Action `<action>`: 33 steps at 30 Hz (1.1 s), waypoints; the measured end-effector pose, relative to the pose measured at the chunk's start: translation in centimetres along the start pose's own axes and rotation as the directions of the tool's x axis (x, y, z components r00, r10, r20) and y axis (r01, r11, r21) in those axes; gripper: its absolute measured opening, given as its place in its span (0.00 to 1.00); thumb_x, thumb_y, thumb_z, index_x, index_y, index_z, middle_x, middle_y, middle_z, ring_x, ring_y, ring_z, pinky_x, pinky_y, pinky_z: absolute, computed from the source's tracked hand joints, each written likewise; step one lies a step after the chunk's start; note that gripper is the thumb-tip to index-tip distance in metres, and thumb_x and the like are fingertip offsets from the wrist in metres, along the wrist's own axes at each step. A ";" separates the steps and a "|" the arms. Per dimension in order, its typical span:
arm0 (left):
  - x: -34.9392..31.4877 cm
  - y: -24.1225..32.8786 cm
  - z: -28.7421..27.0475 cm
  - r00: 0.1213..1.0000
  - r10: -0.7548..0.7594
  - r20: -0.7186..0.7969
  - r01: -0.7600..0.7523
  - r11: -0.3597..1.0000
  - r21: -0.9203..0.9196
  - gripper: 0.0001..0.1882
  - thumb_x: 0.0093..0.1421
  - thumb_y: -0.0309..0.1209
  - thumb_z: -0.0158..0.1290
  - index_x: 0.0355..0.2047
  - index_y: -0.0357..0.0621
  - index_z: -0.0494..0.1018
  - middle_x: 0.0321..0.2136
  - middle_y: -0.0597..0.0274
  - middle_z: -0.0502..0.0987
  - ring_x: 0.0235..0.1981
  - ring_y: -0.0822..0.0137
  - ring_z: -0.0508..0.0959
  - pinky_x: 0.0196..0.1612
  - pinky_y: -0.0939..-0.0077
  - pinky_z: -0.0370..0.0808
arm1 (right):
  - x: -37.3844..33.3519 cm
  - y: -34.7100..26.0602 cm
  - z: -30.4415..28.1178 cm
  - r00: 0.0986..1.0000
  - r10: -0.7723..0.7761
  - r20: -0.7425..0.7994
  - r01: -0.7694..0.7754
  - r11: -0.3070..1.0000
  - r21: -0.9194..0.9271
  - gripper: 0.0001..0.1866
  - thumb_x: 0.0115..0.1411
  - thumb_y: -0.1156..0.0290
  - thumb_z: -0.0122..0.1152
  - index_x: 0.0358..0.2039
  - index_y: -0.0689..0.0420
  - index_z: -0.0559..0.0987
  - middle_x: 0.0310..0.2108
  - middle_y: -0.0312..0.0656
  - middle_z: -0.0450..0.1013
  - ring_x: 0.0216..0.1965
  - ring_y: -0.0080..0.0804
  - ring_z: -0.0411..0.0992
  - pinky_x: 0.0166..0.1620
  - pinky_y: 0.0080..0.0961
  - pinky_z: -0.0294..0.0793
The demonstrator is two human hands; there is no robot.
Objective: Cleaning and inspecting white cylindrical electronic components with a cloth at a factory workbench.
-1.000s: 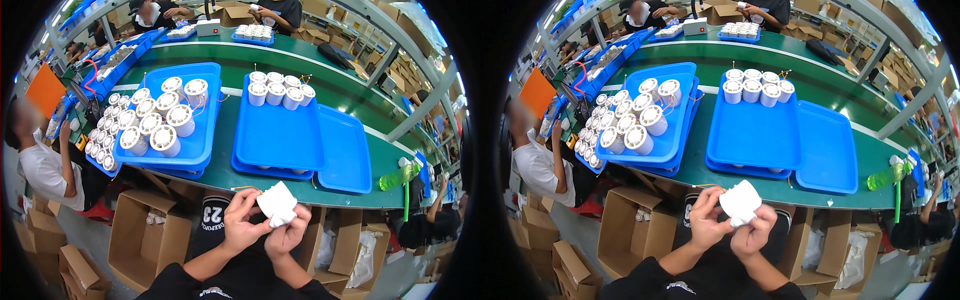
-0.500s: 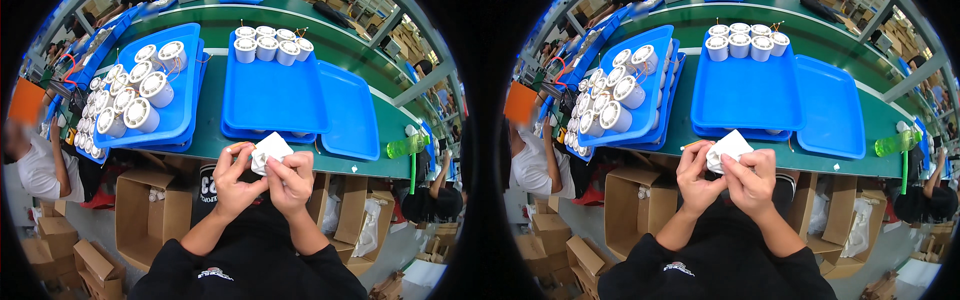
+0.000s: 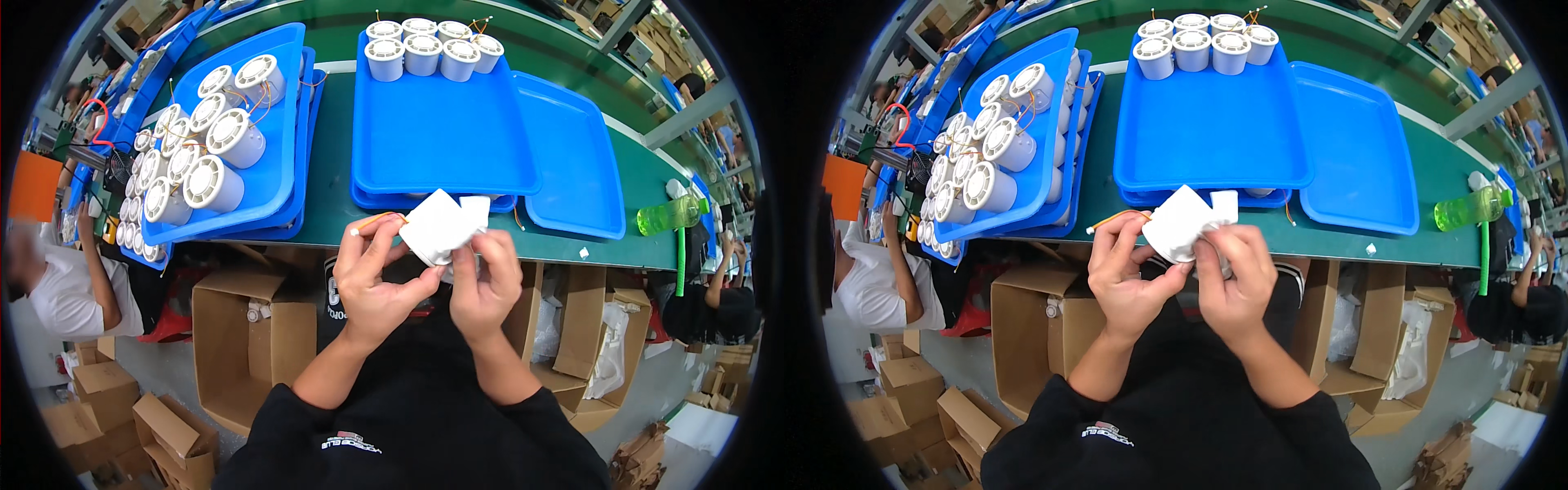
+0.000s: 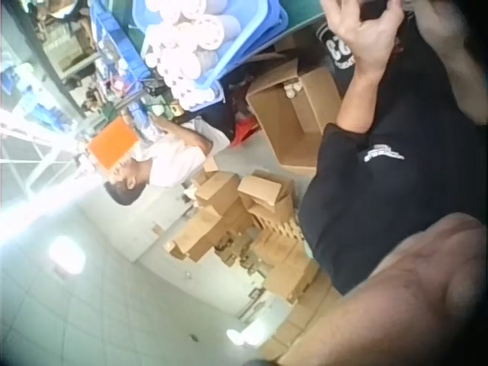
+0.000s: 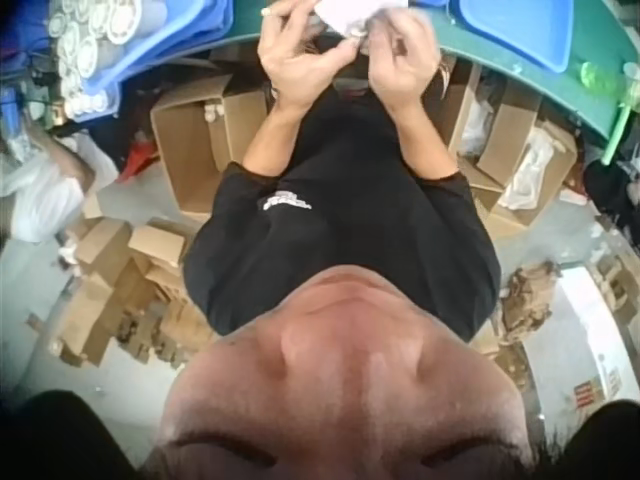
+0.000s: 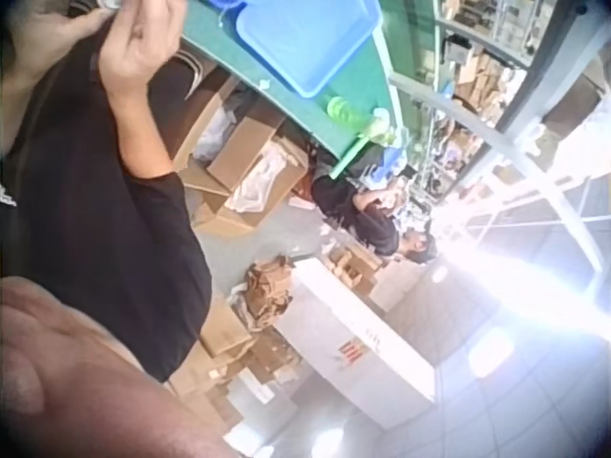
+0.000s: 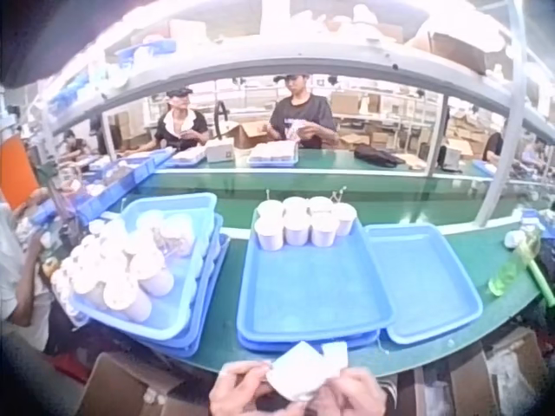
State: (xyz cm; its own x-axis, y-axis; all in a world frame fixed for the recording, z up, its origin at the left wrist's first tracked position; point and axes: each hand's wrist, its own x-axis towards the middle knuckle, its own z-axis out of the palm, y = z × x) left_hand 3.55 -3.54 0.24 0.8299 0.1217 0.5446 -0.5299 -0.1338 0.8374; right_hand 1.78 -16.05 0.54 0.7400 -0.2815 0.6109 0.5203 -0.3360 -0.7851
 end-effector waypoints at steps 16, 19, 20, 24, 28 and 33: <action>-2.4 2.0 -1.2 0.814 -0.469 0.343 0.562 0.490 -0.666 0.32 0.48 0.18 0.61 0.54 0.23 0.63 0.52 0.52 0.66 0.53 0.64 0.70 0.57 0.68 0.67 | -0.6 0.5 -0.4 0.669 0.538 0.514 -0.659 0.110 0.744 0.14 0.62 0.78 0.48 0.48 0.65 0.72 0.42 0.45 0.74 0.44 0.32 0.74 0.46 0.27 0.74; -2.0 2.3 -1.1 0.811 -0.512 0.282 0.545 0.485 -0.684 0.32 0.50 0.19 0.60 0.55 0.24 0.63 0.51 0.53 0.68 0.52 0.65 0.70 0.56 0.70 0.67 | -2.0 -0.8 -0.6 0.680 0.618 0.395 -0.680 0.329 0.655 0.15 0.61 0.77 0.53 0.48 0.66 0.73 0.43 0.43 0.74 0.43 0.28 0.74 0.44 0.23 0.74; -1.4 1.9 -1.0 0.811 -0.512 0.283 0.548 0.496 -0.673 0.31 0.50 0.19 0.60 0.55 0.24 0.63 0.50 0.54 0.70 0.51 0.66 0.71 0.55 0.71 0.68 | -2.5 -0.5 -0.8 0.761 0.542 0.355 -0.636 0.516 0.574 0.16 0.60 0.77 0.56 0.48 0.67 0.74 0.43 0.42 0.75 0.43 0.27 0.73 0.45 0.23 0.73; -0.8 1.8 -0.6 0.806 -0.495 0.324 0.562 0.470 -0.681 0.29 0.53 0.22 0.57 0.55 0.26 0.63 0.47 0.55 0.73 0.49 0.66 0.73 0.55 0.72 0.68 | -2.0 -0.3 -0.6 0.846 0.465 0.262 -0.521 0.615 0.591 0.18 0.55 0.77 0.65 0.46 0.67 0.76 0.42 0.41 0.75 0.44 0.25 0.72 0.47 0.23 0.71; -0.5 2.0 -0.9 0.729 -0.541 0.420 0.636 0.305 -0.709 0.27 0.56 0.29 0.56 0.54 0.28 0.65 0.47 0.55 0.73 0.49 0.65 0.73 0.54 0.70 0.69 | -0.2 0.4 -0.5 0.796 0.469 0.383 -0.579 0.406 0.707 0.25 0.51 0.73 0.70 0.49 0.66 0.73 0.44 0.41 0.74 0.47 0.27 0.71 0.50 0.26 0.70; -1.6 1.1 -1.4 0.598 -0.571 0.562 0.738 0.118 -0.665 0.30 0.57 0.39 0.56 0.53 0.30 0.65 0.47 0.55 0.73 0.48 0.64 0.74 0.52 0.68 0.71 | 1.5 0.5 -0.8 0.772 0.364 0.520 -0.634 0.484 0.602 0.38 0.47 0.75 0.70 0.58 0.65 0.63 0.53 0.49 0.69 0.54 0.36 0.68 0.56 0.31 0.67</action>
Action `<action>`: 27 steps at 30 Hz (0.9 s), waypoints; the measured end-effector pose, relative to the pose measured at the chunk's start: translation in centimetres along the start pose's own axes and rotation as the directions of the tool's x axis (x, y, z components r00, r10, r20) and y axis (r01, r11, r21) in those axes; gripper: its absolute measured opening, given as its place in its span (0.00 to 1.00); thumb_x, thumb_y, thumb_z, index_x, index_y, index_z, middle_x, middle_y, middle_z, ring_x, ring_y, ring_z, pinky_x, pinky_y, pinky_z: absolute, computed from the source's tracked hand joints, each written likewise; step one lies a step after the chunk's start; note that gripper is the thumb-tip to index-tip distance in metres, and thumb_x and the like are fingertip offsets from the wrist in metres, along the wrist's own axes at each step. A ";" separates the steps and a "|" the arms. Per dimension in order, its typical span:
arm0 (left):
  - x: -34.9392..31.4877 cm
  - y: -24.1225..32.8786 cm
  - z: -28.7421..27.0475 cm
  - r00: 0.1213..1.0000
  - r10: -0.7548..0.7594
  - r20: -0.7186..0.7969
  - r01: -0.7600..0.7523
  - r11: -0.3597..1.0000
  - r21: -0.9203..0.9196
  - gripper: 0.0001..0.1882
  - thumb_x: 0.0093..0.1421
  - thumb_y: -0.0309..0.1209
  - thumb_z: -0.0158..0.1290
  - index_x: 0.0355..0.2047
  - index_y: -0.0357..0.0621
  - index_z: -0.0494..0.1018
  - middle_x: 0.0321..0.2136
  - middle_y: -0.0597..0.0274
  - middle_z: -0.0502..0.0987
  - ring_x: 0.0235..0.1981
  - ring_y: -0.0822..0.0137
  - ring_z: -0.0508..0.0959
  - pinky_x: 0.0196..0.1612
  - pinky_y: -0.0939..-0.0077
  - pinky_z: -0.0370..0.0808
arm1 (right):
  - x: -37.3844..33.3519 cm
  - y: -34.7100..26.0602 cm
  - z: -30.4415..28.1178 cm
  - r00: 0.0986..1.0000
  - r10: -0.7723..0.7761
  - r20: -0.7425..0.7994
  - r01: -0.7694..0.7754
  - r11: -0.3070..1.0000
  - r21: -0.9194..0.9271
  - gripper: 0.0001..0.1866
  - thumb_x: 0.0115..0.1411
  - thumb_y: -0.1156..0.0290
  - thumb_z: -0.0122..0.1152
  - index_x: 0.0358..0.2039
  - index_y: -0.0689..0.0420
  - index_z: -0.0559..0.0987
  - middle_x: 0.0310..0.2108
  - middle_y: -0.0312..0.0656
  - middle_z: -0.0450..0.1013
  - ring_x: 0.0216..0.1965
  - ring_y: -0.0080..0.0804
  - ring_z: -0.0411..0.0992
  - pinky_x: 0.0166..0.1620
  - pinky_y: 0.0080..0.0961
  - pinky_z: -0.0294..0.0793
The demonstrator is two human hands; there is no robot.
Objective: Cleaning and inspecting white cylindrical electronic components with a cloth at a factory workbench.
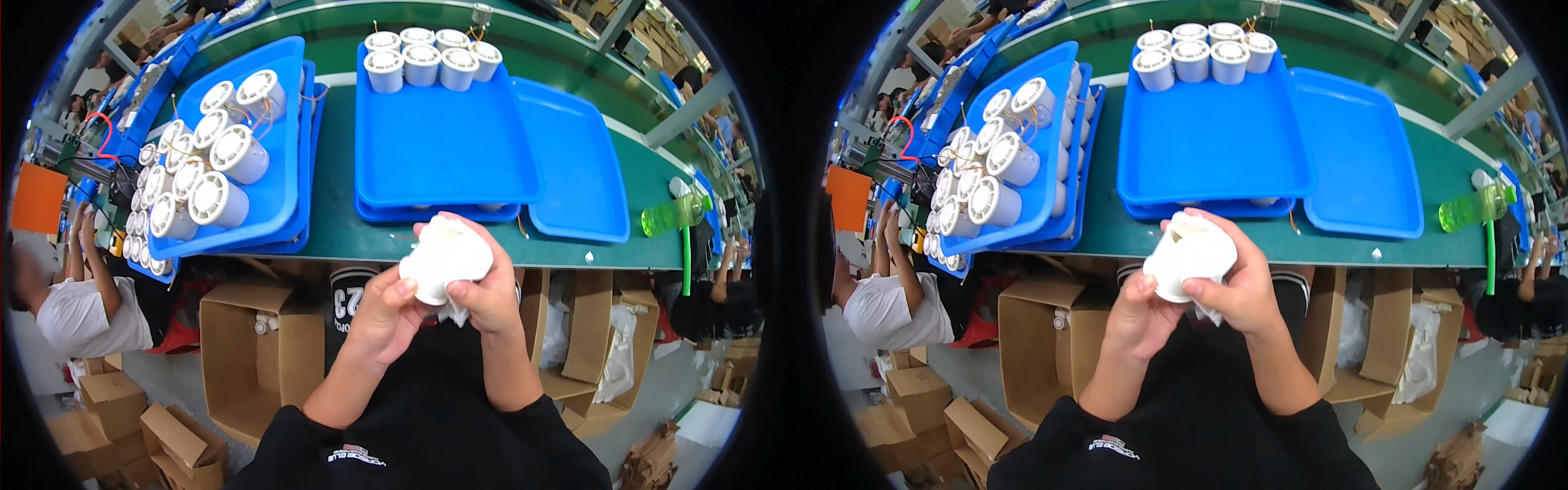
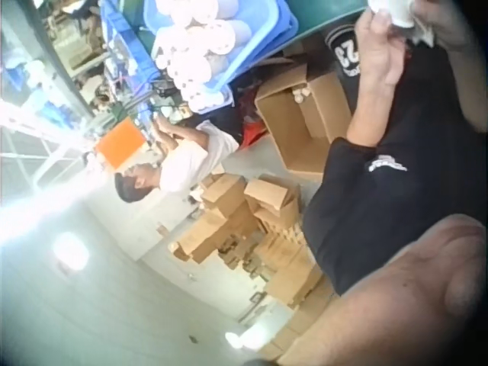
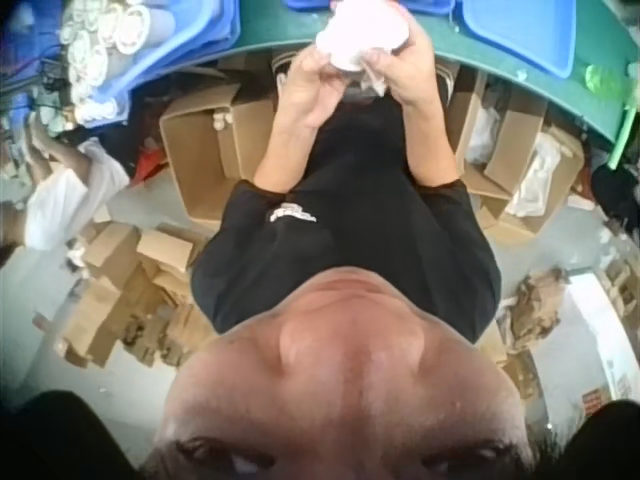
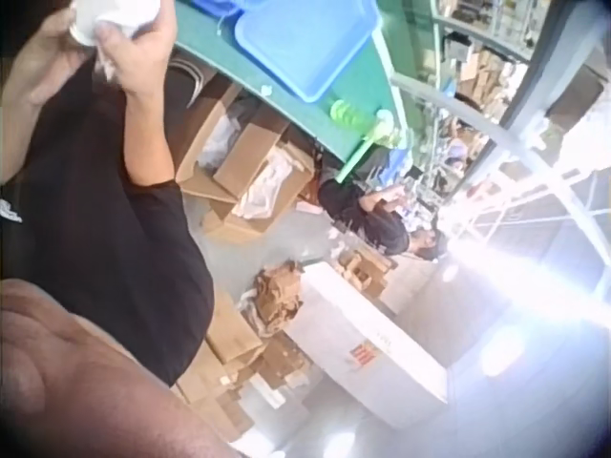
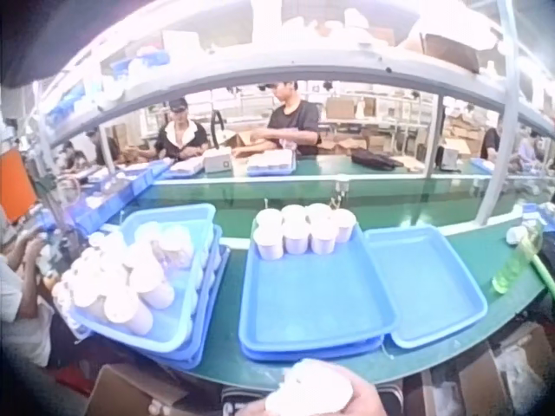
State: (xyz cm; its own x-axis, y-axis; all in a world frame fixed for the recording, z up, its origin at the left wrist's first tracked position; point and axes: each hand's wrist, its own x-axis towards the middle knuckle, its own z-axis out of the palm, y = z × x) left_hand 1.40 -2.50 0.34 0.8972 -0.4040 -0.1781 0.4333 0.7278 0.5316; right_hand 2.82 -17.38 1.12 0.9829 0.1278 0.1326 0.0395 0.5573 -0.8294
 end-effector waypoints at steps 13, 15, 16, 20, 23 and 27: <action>0.3 0.2 -0.1 0.996 -0.085 0.024 0.086 0.993 -0.076 0.33 0.58 0.45 0.55 0.54 0.31 0.63 0.49 0.54 0.71 0.49 0.63 0.74 0.53 0.68 0.73 | 1.0 1.4 0.7 0.992 -0.107 0.062 0.112 0.991 -0.071 0.38 0.47 0.58 0.72 0.51 0.66 0.65 0.55 0.55 0.66 0.53 0.39 0.69 0.52 0.34 0.71; 0.2 -0.2 -0.7 1.000 -0.028 0.010 0.028 1.000 0.005 0.29 0.57 0.37 0.57 0.53 0.29 0.65 0.47 0.54 0.72 0.50 0.65 0.73 0.53 0.68 0.72 | 1.2 1.7 0.8 0.993 -0.117 0.000 0.116 0.990 -0.083 0.35 0.51 0.53 0.67 0.49 0.66 0.66 0.52 0.56 0.68 0.48 0.38 0.72 0.48 0.33 0.74; 0.3 -0.5 -0.5 0.999 -0.038 0.003 0.038 0.999 0.001 0.29 0.57 0.37 0.57 0.53 0.29 0.65 0.47 0.54 0.72 0.50 0.65 0.73 0.53 0.68 0.72 | 1.3 1.9 1.1 0.986 -0.140 -0.087 0.131 0.985 -0.109 0.34 0.54 0.46 0.59 0.47 0.66 0.68 0.46 0.56 0.71 0.48 0.42 0.72 0.47 0.34 0.74; 0.1 -1.2 0.5 0.931 0.364 0.021 -0.349 0.872 0.345 0.30 0.50 0.20 0.61 0.53 0.24 0.65 0.50 0.52 0.68 0.50 0.65 0.72 0.55 0.66 0.72 | 2.2 0.7 1.5 0.860 -0.141 -0.491 0.050 0.980 -0.195 0.29 0.68 0.48 0.38 0.28 0.63 0.74 0.27 0.50 0.76 0.27 0.31 0.75 0.32 0.27 0.75; 0.7 -1.3 1.0 0.851 0.498 0.164 -0.504 0.692 0.517 0.34 0.44 0.16 0.65 0.53 0.25 0.66 0.53 0.50 0.63 0.50 0.62 0.72 0.52 0.68 0.76 | 2.0 0.0 0.1 0.795 -0.235 -0.559 0.101 0.960 -0.260 0.30 0.68 0.47 0.37 0.24 0.61 0.73 0.22 0.45 0.74 0.23 0.27 0.71 0.28 0.25 0.70; 1.5 -0.6 1.9 0.629 0.675 0.385 -0.635 0.159 0.756 0.33 0.37 0.23 0.71 0.46 0.30 0.72 0.45 0.47 0.69 0.42 0.60 0.76 0.39 0.71 0.80 | 1.2 -1.5 -2.5 0.635 -0.480 -0.606 0.294 0.875 -0.385 0.27 0.70 0.50 0.35 0.23 0.59 0.68 0.17 0.40 0.69 0.20 0.24 0.66 0.26 0.20 0.63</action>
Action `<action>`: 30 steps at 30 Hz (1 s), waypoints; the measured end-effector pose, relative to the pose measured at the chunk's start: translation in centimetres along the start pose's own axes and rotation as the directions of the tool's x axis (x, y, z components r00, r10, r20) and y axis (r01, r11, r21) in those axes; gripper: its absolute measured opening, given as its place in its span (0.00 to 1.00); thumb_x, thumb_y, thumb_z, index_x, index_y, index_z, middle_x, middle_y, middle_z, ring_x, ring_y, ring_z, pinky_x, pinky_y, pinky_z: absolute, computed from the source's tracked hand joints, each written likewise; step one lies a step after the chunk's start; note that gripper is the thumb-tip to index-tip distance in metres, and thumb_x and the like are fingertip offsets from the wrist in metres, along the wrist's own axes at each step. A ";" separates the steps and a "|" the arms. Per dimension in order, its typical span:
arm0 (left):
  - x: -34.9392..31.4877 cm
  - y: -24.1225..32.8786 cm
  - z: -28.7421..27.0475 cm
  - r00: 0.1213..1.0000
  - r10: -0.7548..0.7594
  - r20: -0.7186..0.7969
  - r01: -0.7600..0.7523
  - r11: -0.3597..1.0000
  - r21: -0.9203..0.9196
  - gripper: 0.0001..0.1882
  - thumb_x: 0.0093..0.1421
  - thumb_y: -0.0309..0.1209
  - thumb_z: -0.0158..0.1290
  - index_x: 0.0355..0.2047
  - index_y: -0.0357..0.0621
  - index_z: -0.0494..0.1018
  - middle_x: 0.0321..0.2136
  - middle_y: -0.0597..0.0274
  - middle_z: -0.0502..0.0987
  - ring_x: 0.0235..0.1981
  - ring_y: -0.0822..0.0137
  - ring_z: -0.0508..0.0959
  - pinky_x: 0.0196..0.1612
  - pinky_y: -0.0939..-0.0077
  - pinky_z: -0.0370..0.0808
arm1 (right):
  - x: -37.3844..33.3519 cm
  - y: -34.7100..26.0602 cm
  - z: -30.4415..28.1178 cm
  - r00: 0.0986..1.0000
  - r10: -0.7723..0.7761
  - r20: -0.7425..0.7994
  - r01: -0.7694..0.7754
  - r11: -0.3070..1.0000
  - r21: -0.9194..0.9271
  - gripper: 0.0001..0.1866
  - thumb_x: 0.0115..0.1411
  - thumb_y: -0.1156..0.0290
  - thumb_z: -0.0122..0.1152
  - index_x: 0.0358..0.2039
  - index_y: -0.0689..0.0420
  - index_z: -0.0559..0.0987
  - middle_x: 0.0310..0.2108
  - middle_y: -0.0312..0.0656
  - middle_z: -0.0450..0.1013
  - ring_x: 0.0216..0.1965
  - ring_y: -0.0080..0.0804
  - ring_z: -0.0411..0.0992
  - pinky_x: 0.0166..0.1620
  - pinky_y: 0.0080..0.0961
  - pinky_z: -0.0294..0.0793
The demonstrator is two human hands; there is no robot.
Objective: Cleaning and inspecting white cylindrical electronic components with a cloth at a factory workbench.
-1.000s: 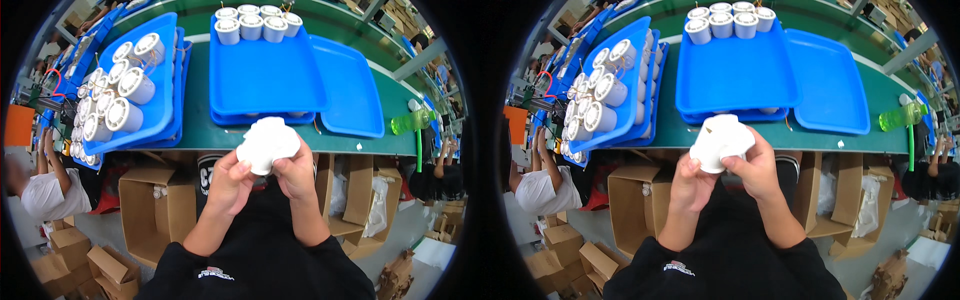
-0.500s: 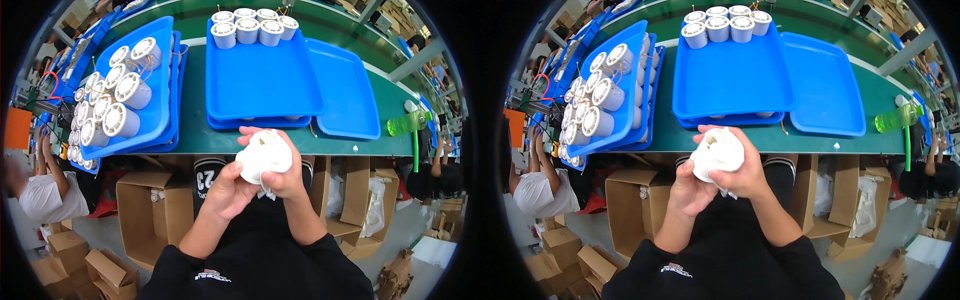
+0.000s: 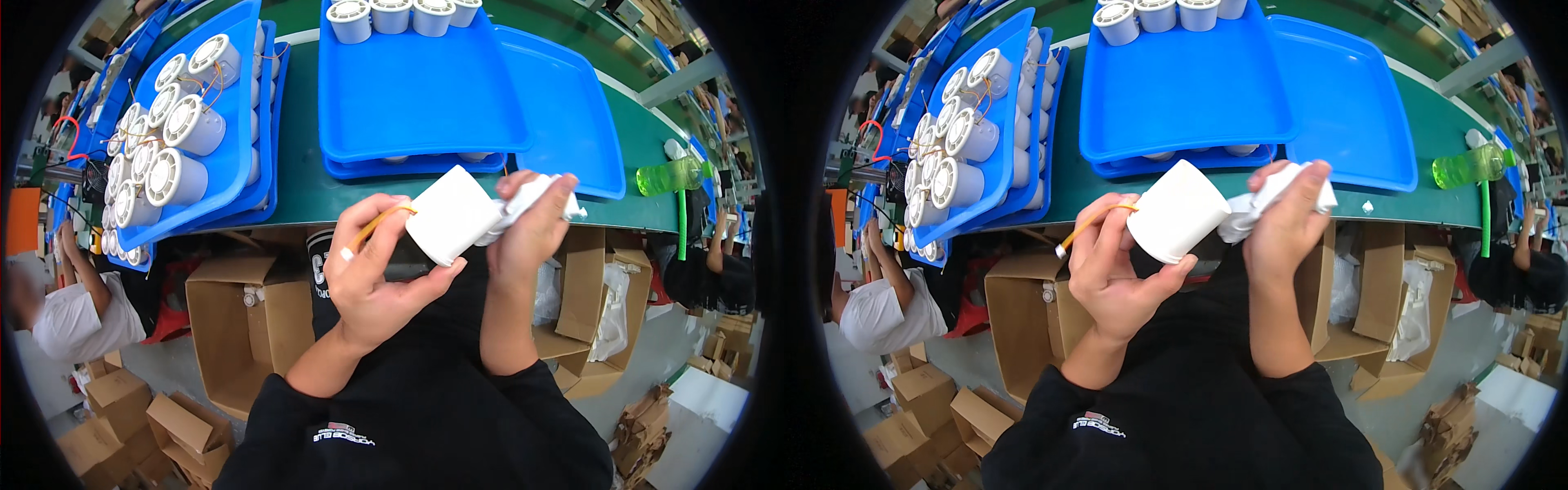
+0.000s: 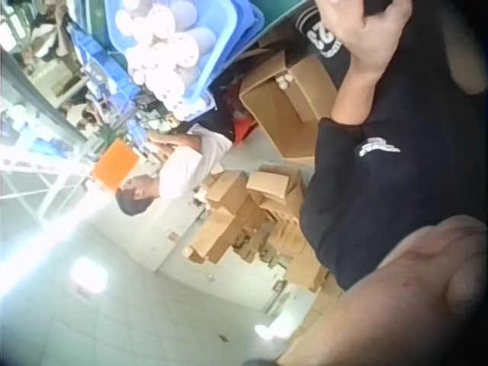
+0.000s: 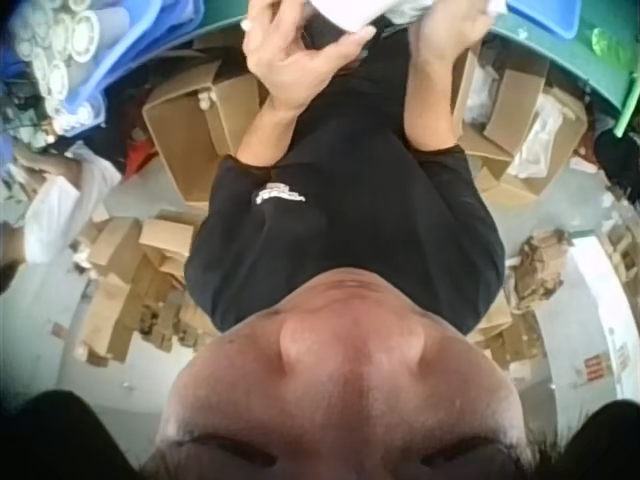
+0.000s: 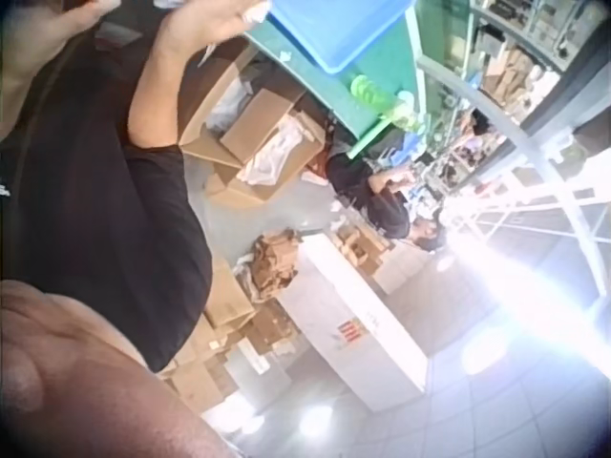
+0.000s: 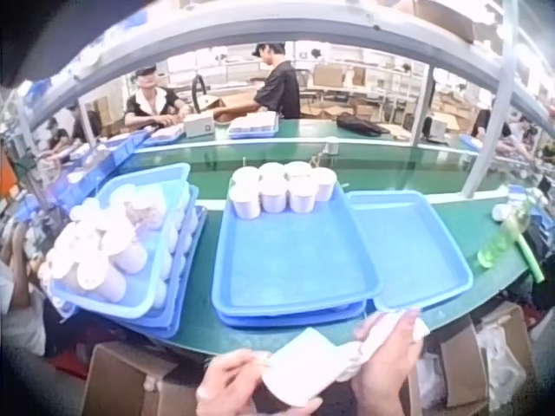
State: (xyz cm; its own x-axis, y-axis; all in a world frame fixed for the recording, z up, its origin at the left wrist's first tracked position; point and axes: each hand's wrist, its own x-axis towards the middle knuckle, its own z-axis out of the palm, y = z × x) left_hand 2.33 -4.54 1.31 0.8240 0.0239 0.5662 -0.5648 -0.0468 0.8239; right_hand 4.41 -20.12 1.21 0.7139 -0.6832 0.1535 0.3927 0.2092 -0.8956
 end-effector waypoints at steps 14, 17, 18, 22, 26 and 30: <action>3.1 0.4 6.5 0.946 0.264 0.190 -0.295 0.942 0.159 0.31 0.36 0.24 0.70 0.44 0.34 0.73 0.41 0.48 0.73 0.38 0.56 0.78 0.38 0.68 0.79 | 2.2 -5.4 -6.2 0.888 -0.450 0.092 0.457 0.887 -0.072 0.32 0.60 0.39 0.39 0.36 0.62 0.65 0.27 0.44 0.63 0.27 0.34 0.62 0.32 0.28 0.61; 3.7 0.9 8.6 0.916 0.308 0.257 -0.362 0.911 0.197 0.30 0.37 0.23 0.70 0.44 0.34 0.74 0.41 0.49 0.73 0.39 0.55 0.78 0.39 0.67 0.79 | 3.3 -5.6 -8.0 0.681 -0.536 0.499 0.715 0.635 -0.293 0.23 0.54 0.59 0.55 0.44 0.63 0.74 0.36 0.45 0.63 0.33 0.37 0.63 0.35 0.30 0.63; 3.7 0.9 9.3 0.908 0.315 0.278 -0.372 0.910 0.183 0.30 0.36 0.22 0.70 0.44 0.34 0.75 0.41 0.50 0.73 0.39 0.55 0.78 0.39 0.67 0.80 | 3.4 -6.6 -7.5 0.631 -0.495 0.598 0.773 0.465 -0.431 0.21 0.51 0.67 0.60 0.46 0.62 0.76 0.35 0.44 0.63 0.33 0.38 0.63 0.34 0.31 0.64; 4.1 0.9 11.1 0.886 0.349 0.306 -0.431 0.862 0.265 0.30 0.35 0.21 0.69 0.43 0.33 0.74 0.41 0.51 0.72 0.38 0.58 0.78 0.38 0.72 0.82 | 5.8 -7.0 -8.4 0.635 -0.445 0.632 0.769 0.440 -0.463 0.25 0.46 0.79 0.63 0.48 0.58 0.78 0.34 0.44 0.63 0.32 0.39 0.63 0.35 0.30 0.64; 3.5 0.3 12.8 0.964 -0.009 0.264 0.013 1.000 -0.012 0.33 0.38 0.21 0.69 0.47 0.32 0.71 0.46 0.52 0.68 0.43 0.60 0.76 0.42 0.67 0.81 | 8.3 -5.8 -10.3 0.774 -0.425 0.469 0.632 0.486 -0.604 0.20 0.55 0.76 0.60 0.50 0.60 0.77 0.36 0.42 0.64 0.34 0.34 0.64 0.37 0.26 0.64; 4.3 0.8 14.6 0.751 -0.525 0.400 0.652 0.496 -0.574 0.26 0.58 0.34 0.56 0.52 0.30 0.64 0.47 0.50 0.69 0.47 0.59 0.75 0.51 0.65 0.77 | 7.8 -5.5 -10.5 0.957 -0.233 0.171 0.268 0.935 -0.231 0.20 0.61 0.77 0.56 0.54 0.65 0.70 0.41 0.41 0.67 0.39 0.24 0.67 0.42 0.18 0.69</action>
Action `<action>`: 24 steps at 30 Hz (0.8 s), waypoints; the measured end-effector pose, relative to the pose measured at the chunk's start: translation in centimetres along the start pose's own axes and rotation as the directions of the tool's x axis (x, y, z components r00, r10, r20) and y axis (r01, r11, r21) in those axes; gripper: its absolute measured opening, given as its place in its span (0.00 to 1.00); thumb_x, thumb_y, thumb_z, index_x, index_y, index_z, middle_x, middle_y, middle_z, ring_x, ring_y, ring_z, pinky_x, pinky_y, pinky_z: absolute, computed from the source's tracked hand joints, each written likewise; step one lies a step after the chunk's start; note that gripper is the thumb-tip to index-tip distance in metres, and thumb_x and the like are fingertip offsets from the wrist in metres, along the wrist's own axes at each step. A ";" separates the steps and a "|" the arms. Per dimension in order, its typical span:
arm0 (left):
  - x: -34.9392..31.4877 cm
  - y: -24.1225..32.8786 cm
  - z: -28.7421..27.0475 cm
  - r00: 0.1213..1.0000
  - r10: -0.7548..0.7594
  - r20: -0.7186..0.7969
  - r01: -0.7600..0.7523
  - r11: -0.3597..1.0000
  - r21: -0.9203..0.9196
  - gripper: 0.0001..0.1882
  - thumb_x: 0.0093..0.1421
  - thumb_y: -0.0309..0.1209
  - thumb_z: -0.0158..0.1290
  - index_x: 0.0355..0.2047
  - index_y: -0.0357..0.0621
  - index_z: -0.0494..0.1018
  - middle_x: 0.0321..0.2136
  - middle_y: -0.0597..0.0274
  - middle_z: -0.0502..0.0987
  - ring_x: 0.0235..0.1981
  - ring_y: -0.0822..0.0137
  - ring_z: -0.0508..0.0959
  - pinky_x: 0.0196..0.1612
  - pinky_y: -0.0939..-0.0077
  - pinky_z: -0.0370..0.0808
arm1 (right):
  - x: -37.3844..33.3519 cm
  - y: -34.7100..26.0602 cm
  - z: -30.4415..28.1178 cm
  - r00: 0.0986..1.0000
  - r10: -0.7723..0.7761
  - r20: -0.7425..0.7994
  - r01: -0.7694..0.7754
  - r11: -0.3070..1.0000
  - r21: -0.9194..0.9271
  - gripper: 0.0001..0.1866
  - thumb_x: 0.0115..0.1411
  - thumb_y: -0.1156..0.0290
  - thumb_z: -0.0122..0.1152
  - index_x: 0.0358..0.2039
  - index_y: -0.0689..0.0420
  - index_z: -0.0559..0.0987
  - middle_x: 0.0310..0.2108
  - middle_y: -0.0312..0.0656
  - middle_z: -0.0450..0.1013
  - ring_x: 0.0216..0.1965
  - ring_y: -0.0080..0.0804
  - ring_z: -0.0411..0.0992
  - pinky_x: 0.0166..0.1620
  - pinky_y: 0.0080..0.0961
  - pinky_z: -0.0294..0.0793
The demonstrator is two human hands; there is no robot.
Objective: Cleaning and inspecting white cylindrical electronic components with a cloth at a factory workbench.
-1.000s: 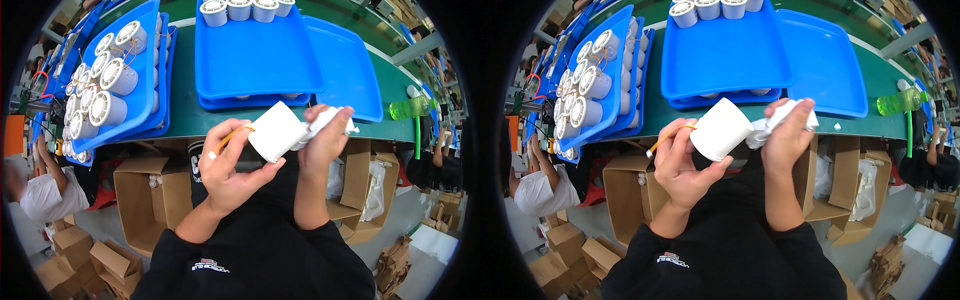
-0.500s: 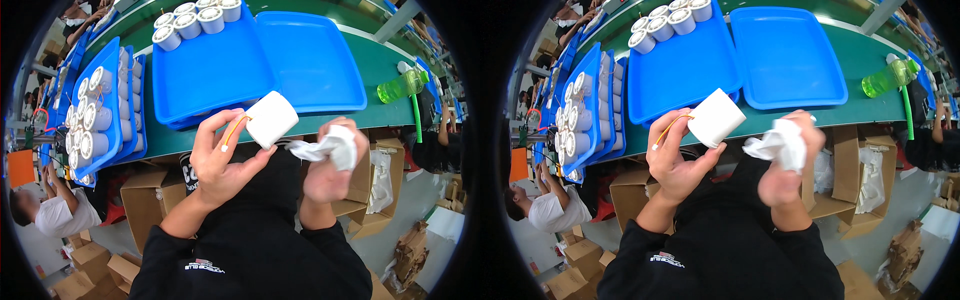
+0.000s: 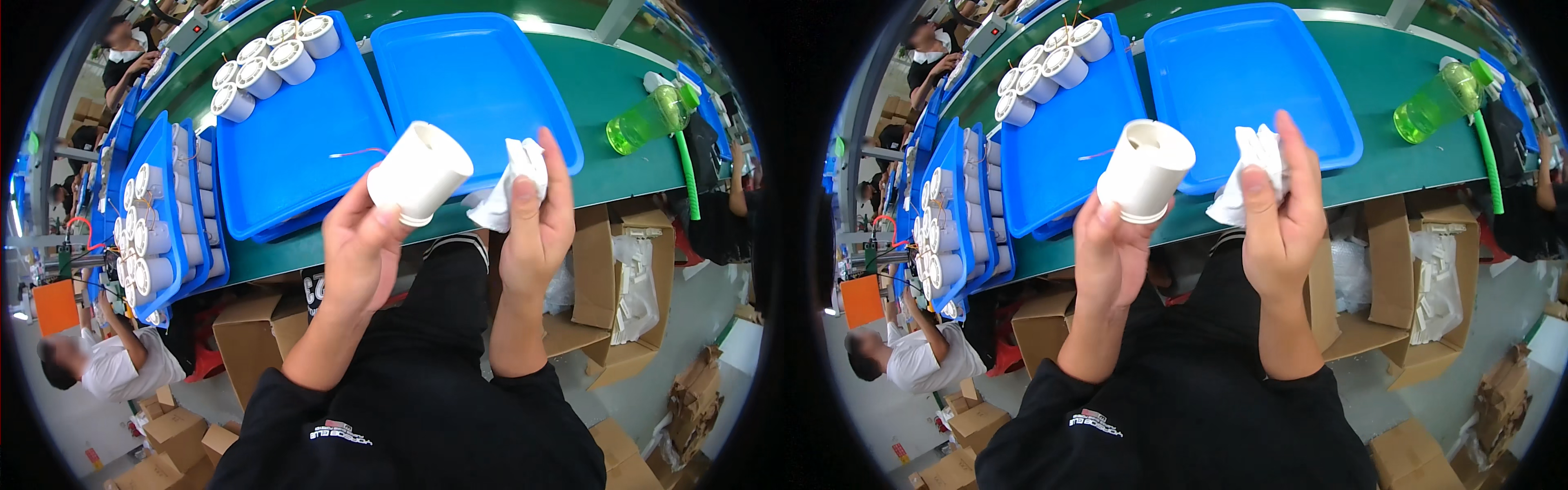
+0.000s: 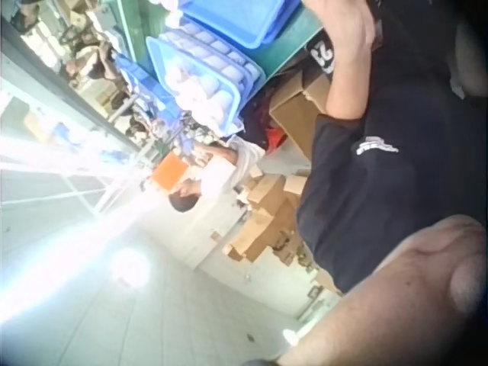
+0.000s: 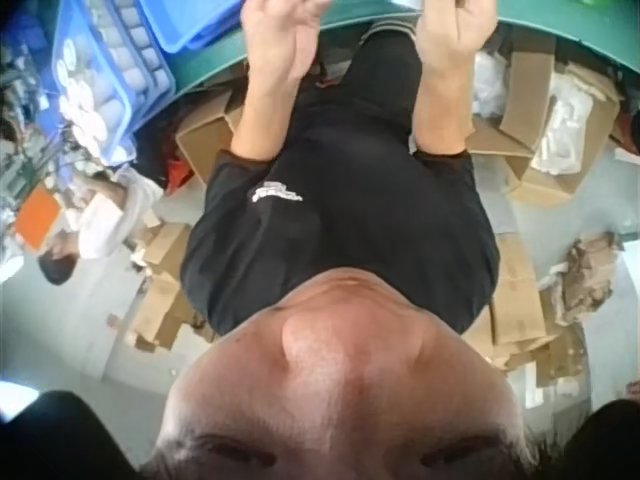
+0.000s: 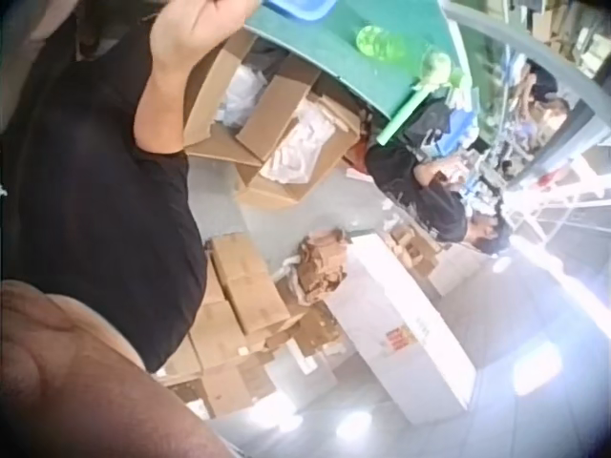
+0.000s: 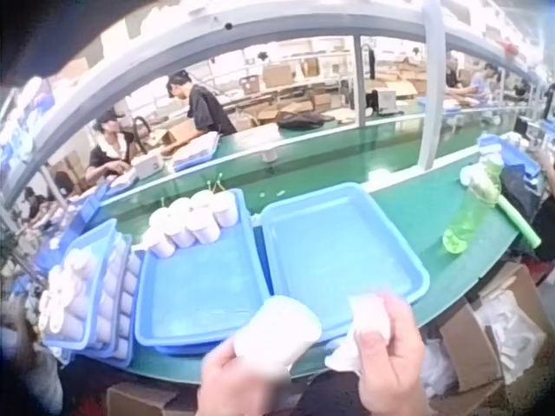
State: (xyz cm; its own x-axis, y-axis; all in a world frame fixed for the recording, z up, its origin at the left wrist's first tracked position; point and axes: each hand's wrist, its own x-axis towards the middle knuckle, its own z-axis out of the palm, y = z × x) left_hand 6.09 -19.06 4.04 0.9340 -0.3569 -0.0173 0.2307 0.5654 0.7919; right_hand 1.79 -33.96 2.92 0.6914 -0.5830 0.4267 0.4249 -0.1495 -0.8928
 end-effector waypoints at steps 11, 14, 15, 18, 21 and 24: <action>2.1 -2.1 0.3 0.833 -0.390 0.392 0.522 0.320 -0.791 0.34 0.64 0.51 0.43 0.53 0.28 0.61 0.43 0.48 0.68 0.42 0.60 0.74 0.46 0.76 0.80 | -1.4 2.0 -0.9 0.962 -0.262 -0.078 0.271 0.953 0.133 0.21 0.50 0.82 0.67 0.46 0.63 0.73 0.44 0.45 0.68 0.41 0.28 0.70 0.43 0.21 0.71; 2.2 -2.5 0.1 0.830 -0.354 0.430 0.535 0.290 -0.794 0.34 0.64 0.51 0.43 0.53 0.27 0.61 0.43 0.48 0.68 0.40 0.61 0.74 0.44 0.78 0.80 | -1.4 1.9 -1.0 0.972 -0.221 -0.076 0.226 0.972 0.070 0.19 0.53 0.81 0.64 0.47 0.64 0.73 0.44 0.46 0.68 0.42 0.29 0.70 0.44 0.22 0.70; 2.3 -2.6 0.1 0.831 -0.357 0.426 0.532 0.291 -0.795 0.34 0.64 0.51 0.43 0.53 0.27 0.61 0.43 0.48 0.68 0.40 0.61 0.74 0.44 0.78 0.80 | -1.3 1.9 -0.9 0.970 -0.228 -0.079 0.234 0.970 0.066 0.18 0.54 0.81 0.62 0.47 0.64 0.73 0.45 0.47 0.68 0.42 0.29 0.69 0.45 0.22 0.70; 2.3 -2.9 0.0 0.818 -0.340 0.464 0.550 0.229 -0.803 0.34 0.64 0.52 0.42 0.52 0.27 0.61 0.42 0.48 0.68 0.38 0.62 0.73 0.43 0.78 0.80 | -1.4 1.4 -0.1 0.975 -0.175 -0.137 0.195 0.969 0.150 0.18 0.53 0.81 0.61 0.46 0.64 0.74 0.46 0.48 0.68 0.42 0.30 0.69 0.45 0.24 0.69; 2.4 -2.9 0.1 0.812 -0.348 0.469 0.556 0.216 -0.803 0.34 0.65 0.52 0.41 0.53 0.28 0.61 0.44 0.48 0.70 0.41 0.61 0.74 0.43 0.78 0.80 | -1.2 2.0 -0.4 0.965 -0.224 -0.136 0.247 0.950 0.193 0.19 0.49 0.82 0.64 0.44 0.64 0.75 0.43 0.49 0.69 0.40 0.32 0.70 0.43 0.25 0.70; 2.6 -2.7 0.8 0.841 -0.465 0.278 0.491 0.438 -0.753 0.32 0.65 0.52 0.40 0.54 0.33 0.62 0.47 0.50 0.71 0.44 0.61 0.75 0.43 0.77 0.80 | 0.8 1.6 -0.9 0.888 -0.436 0.143 0.436 0.899 0.037 0.22 0.36 0.83 0.70 0.36 0.60 0.79 0.31 0.45 0.73 0.28 0.35 0.71 0.31 0.25 0.69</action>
State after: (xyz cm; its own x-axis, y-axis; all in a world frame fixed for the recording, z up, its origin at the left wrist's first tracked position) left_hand 7.66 -22.11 2.38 0.6019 -0.7697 -0.2127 0.7654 0.6320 -0.1214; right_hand 2.49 -35.36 1.67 0.5126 -0.3381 0.7893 0.7052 -0.3587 -0.6116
